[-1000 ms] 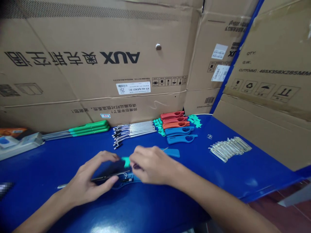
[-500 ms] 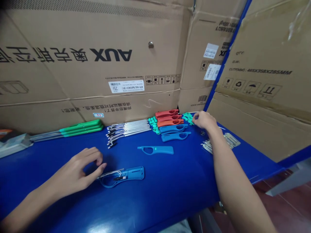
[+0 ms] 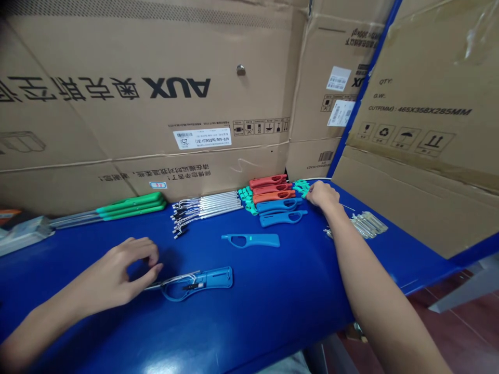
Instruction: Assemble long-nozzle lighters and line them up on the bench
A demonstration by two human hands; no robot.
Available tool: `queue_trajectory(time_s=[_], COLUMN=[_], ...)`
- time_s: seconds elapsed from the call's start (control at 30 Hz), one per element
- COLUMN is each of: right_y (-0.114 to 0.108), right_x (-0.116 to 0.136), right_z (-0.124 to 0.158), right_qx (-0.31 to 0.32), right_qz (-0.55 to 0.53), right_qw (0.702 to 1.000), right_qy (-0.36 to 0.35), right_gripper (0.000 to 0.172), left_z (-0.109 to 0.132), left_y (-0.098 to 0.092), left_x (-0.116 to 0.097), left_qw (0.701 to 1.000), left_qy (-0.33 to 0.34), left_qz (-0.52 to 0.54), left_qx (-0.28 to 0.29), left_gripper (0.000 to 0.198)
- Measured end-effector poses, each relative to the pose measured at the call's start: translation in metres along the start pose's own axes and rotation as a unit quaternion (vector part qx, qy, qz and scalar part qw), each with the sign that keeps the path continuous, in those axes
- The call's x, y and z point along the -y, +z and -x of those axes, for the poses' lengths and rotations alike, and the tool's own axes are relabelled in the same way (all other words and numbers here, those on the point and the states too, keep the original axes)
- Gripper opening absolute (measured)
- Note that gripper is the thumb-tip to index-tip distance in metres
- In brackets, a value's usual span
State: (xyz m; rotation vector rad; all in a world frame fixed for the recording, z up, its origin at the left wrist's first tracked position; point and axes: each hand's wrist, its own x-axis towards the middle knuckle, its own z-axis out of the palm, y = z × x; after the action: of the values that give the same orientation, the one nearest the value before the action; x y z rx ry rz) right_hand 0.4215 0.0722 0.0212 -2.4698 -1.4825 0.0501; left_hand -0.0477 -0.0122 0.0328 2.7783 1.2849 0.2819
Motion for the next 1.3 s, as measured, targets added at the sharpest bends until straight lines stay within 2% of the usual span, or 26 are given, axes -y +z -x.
queue_trajectory(time_s=[0.1,0.27,0.47,0.57,0.67,0.77,0.83,0.87,0.9,0.97,1.07,1.17,1.3], right_y=[-0.001,-0.001,-0.005,-0.018,-0.038,-0.052,-0.053,-0.051,-0.048,-0.038,-0.023,-0.014,-0.005], right_x=[0.003,0.005,0.006,0.01,0.02,0.037,0.053,0.062,0.071,0.088,0.108,0.119,0.123], right_z=[0.0,0.001,0.004,0.011,0.024,0.046,0.065,0.077,0.089,0.113,0.146,0.166,0.176], right_qx=[0.027,0.053,0.032,0.011,-0.032,-0.084,-0.104,-0.101,-0.081,0.003,0.126,0.202,0.242], right_qz=[0.004,-0.006,-0.003,-0.007,-0.019,-0.046,-0.09,-0.129,-0.169,-0.217,-0.186,-0.134,-0.118], right_qw=[0.999,0.998,0.998,0.998,0.998,0.995,0.985,0.972,0.952,0.909,0.85,0.81,0.794], right_qy=[0.028,0.038,0.063,0.063,0.045,-0.016,-0.101,-0.171,-0.243,-0.357,-0.476,-0.535,-0.545], right_gripper=[0.026,0.023,0.025,0.024,0.029,0.029,0.022,0.019,0.018,0.018,0.014,0.013,0.025], left_z=[0.001,0.001,0.002,0.006,0.011,0.011,0.009,0.008,0.006,0.003,0.001,0.0,-0.001], left_y=[-0.003,-0.004,-0.011,-0.013,-0.011,-0.007,-0.005,-0.004,-0.003,0.0,0.004,0.006,0.006], left_x=[0.003,0.001,0.007,0.018,0.025,0.024,0.019,0.016,0.013,0.006,-0.003,-0.008,-0.007], left_qw=[1.0,0.999,0.993,0.983,0.973,0.97,0.971,0.972,0.975,0.98,0.982,0.98,0.977], left_qy=[-0.008,-0.015,-0.065,-0.105,-0.112,-0.101,-0.09,-0.082,-0.075,-0.064,-0.043,-0.023,-0.016], left_qz=[0.005,0.001,0.022,0.061,0.111,0.131,0.133,0.134,0.133,0.133,0.142,0.157,0.19], left_qx=[0.03,0.045,0.097,0.139,0.171,0.179,0.178,0.173,0.162,0.134,0.118,0.117,0.091], left_gripper=[0.016,0.015,0.013,0.012,0.018,0.017,0.014,0.014,0.014,0.014,0.014,0.014,0.016])
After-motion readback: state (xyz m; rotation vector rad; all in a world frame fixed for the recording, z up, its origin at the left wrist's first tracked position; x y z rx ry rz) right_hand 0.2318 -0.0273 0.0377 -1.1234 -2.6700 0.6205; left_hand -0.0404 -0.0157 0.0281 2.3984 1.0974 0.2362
